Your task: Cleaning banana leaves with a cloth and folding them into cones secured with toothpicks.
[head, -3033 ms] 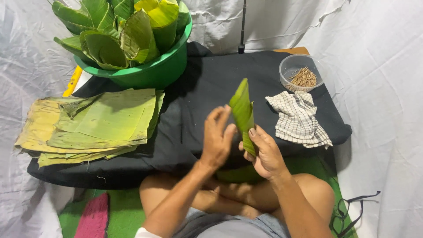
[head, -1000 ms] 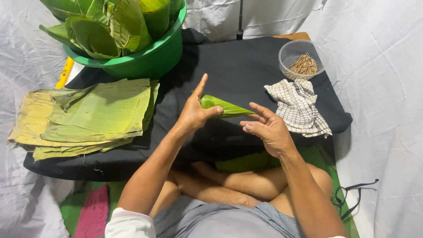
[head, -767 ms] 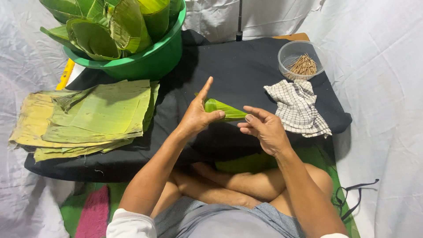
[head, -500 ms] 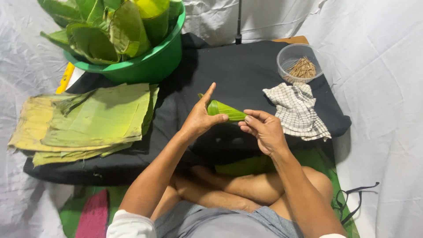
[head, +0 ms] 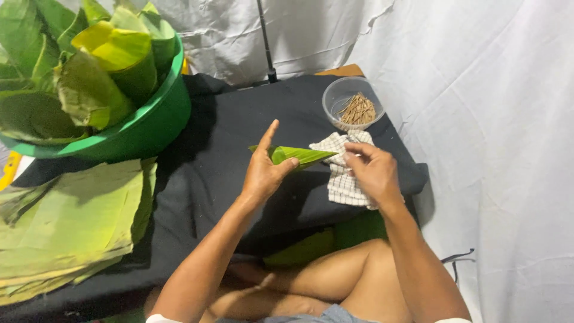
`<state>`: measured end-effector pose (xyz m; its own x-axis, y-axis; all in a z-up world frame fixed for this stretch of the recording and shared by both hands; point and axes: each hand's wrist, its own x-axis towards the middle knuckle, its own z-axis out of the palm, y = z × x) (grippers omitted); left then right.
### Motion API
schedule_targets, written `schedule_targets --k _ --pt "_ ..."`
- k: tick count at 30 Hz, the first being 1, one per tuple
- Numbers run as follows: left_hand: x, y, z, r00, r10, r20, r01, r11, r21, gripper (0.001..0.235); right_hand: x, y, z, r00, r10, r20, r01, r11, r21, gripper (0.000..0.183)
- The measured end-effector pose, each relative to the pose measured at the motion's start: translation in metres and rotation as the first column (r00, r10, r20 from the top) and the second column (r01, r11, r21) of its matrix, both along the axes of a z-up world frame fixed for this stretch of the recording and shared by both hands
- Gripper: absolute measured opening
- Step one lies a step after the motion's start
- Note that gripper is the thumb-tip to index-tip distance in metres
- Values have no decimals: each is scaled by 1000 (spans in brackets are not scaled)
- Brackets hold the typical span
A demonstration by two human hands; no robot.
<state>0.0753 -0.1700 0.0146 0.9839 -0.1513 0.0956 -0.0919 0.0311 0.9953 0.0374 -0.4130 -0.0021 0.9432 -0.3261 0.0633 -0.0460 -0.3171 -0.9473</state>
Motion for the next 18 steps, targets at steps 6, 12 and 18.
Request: schedule_targets --k 6,12,18 --pt "43 -37 -13 999 -8 -44 8 1000 11 92 80 -61 -4 982 -39 183 124 865 -486 16" --pt "62 -57 -9 995 -30 -93 42 990 134 88 181 -96 -40 967 171 188 24 675 -737 16" --pt "65 -59 -4 987 -68 -145 90 984 155 87 231 -84 -37 949 305 -81 -224 471 -853 17"
